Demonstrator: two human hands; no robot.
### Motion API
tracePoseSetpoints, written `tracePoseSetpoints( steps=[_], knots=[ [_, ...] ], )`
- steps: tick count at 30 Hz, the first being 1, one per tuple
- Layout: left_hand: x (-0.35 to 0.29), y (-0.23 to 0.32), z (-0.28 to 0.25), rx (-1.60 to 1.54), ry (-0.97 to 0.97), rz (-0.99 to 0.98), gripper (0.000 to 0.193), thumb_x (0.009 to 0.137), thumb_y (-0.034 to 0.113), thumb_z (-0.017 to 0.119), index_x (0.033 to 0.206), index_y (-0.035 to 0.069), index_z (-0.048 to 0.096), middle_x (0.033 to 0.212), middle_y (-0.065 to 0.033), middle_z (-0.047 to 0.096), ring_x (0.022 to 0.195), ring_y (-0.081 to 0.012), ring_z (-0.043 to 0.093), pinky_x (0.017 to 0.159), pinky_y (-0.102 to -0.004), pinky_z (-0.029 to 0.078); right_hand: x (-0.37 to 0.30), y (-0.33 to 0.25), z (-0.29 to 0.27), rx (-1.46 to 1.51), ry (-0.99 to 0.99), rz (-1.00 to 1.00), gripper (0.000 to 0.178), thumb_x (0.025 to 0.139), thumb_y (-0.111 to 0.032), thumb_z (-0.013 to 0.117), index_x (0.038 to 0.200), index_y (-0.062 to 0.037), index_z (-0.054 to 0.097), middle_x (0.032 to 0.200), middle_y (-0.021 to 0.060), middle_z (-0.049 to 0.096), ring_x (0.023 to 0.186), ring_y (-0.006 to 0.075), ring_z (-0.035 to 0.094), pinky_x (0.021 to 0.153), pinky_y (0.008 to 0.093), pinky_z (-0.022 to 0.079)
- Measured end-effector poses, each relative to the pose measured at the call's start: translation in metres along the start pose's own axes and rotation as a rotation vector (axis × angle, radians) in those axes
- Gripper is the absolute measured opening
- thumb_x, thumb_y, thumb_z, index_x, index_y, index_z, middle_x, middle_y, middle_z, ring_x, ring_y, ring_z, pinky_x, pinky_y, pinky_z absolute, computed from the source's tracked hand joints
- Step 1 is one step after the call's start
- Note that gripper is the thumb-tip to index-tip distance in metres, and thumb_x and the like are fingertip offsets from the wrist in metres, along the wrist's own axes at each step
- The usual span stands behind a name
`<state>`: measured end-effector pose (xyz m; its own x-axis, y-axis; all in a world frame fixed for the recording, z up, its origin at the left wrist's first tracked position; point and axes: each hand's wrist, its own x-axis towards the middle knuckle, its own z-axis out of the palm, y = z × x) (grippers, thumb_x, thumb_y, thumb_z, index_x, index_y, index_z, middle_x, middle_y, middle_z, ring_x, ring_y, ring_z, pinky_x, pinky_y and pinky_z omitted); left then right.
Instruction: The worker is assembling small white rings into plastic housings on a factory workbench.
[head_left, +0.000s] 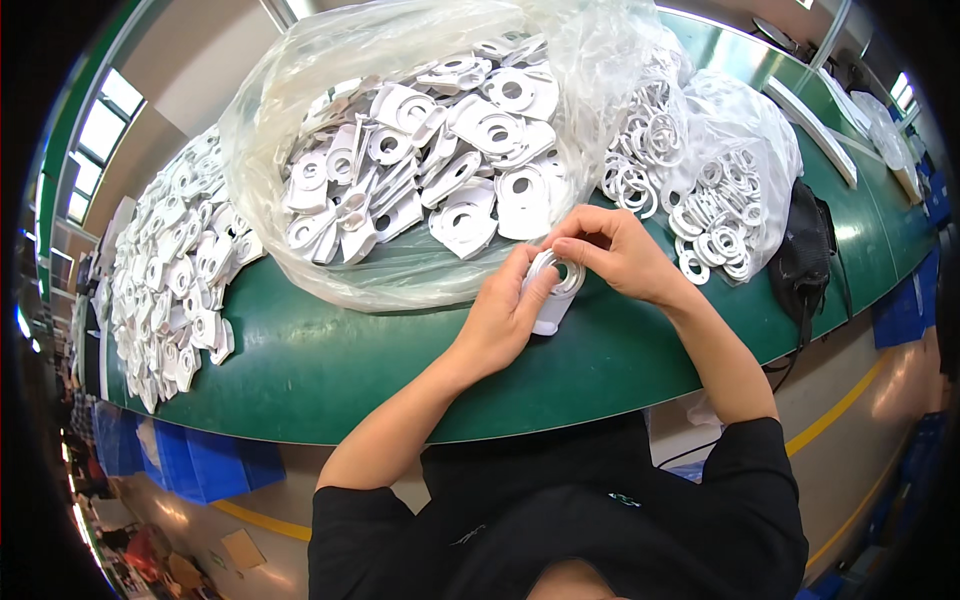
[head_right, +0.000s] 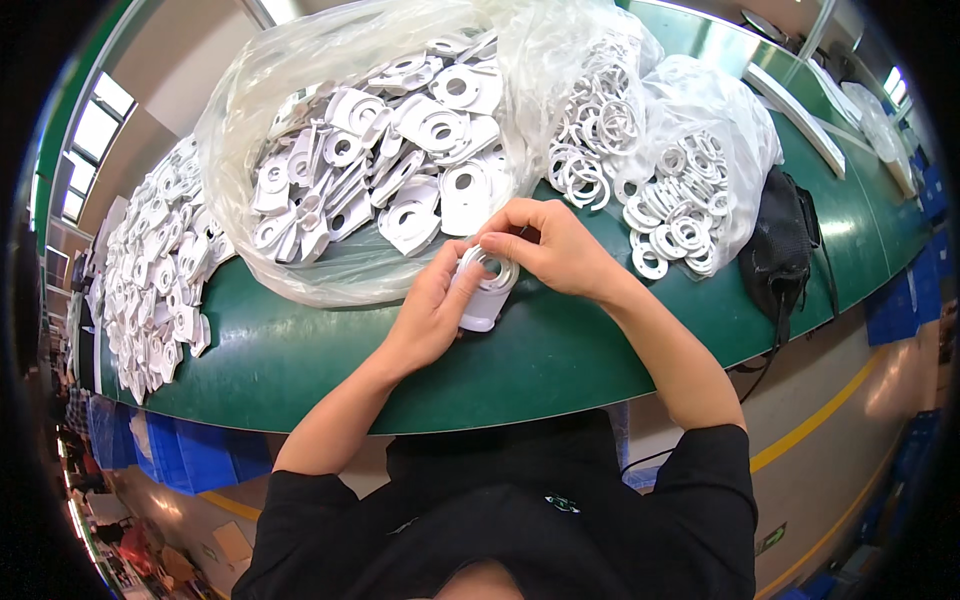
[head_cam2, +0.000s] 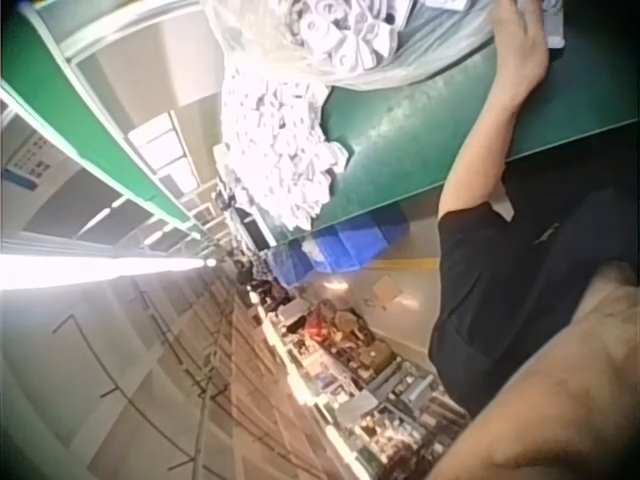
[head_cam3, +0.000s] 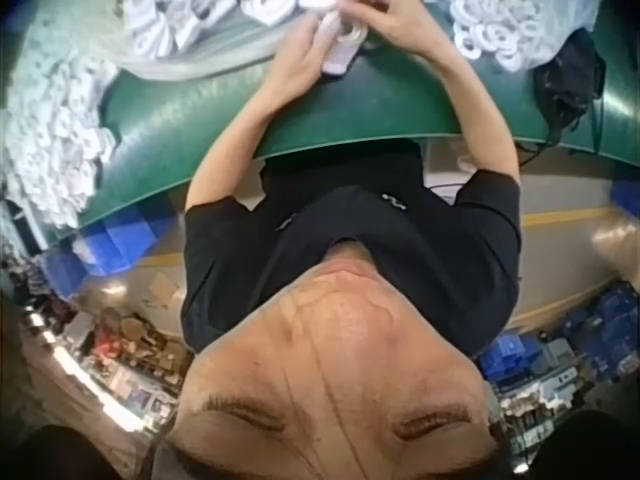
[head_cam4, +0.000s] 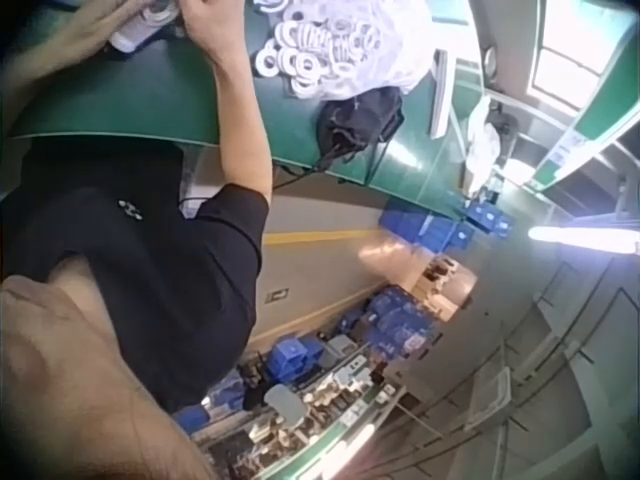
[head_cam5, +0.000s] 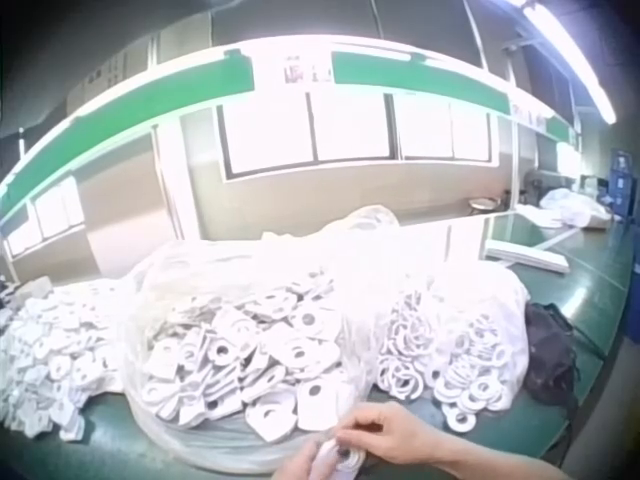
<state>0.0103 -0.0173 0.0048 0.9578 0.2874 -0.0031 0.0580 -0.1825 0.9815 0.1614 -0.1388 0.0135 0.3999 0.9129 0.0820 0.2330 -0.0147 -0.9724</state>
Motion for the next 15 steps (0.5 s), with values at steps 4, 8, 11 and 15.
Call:
tracePoseSetpoints(
  steps=[4, 8, 11, 15],
  knots=[
    [0.000, -0.013, -0.001, 0.065, 0.066, 0.082, 0.024, 0.097, 0.022, 0.046, 0.104, 0.000, 0.052, 0.080, -0.0133, 0.060, 0.063, -0.0212, 0.055, 0.061, -0.0349, 0.043, -0.001, 0.000, 0.010, -0.175, -0.017, -0.129, 0.012, 0.090, -0.011, 0.060, 0.090, 0.0013, 0.060, 0.080, 0.0026, 0.060, 0.072, 0.0073, 0.051, 0.065, 0.0233, 0.043],
    [0.001, -0.010, -0.008, 0.249, 0.019, 0.003, 0.027, 0.099, 0.023, 0.043, 0.091, -0.001, 0.054, 0.076, -0.0111, 0.059, 0.064, -0.0185, 0.054, 0.060, -0.0321, 0.041, -0.004, 0.004, 0.014, -0.305, -0.021, -0.178, 0.013, 0.092, -0.012, 0.058, 0.091, 0.0010, 0.058, 0.078, 0.0024, 0.057, 0.072, 0.0091, 0.050, 0.066, 0.0239, 0.042],
    [0.001, -0.014, -0.005, 0.036, 0.089, 0.006, 0.025, 0.099, 0.021, 0.041, 0.092, 0.000, 0.053, 0.080, -0.0077, 0.061, 0.069, -0.0134, 0.054, 0.063, -0.0296, 0.042, -0.001, 0.008, 0.024, -0.074, 0.167, -0.082, 0.016, 0.095, -0.015, 0.054, 0.094, -0.0001, 0.059, 0.079, -0.0004, 0.057, 0.073, 0.0071, 0.049, 0.067, 0.0226, 0.042],
    [0.005, -0.016, 0.008, -0.422, 0.262, 0.177, 0.021, 0.099, 0.018, 0.042, 0.113, 0.002, 0.045, 0.094, -0.0049, 0.059, 0.084, -0.0093, 0.055, 0.073, -0.0269, 0.045, 0.003, 0.007, 0.026, 0.284, 0.231, -0.054, 0.022, 0.098, -0.020, 0.051, 0.100, -0.0001, 0.061, 0.085, -0.0022, 0.060, 0.077, 0.0020, 0.051, 0.068, 0.0178, 0.041]
  ],
)
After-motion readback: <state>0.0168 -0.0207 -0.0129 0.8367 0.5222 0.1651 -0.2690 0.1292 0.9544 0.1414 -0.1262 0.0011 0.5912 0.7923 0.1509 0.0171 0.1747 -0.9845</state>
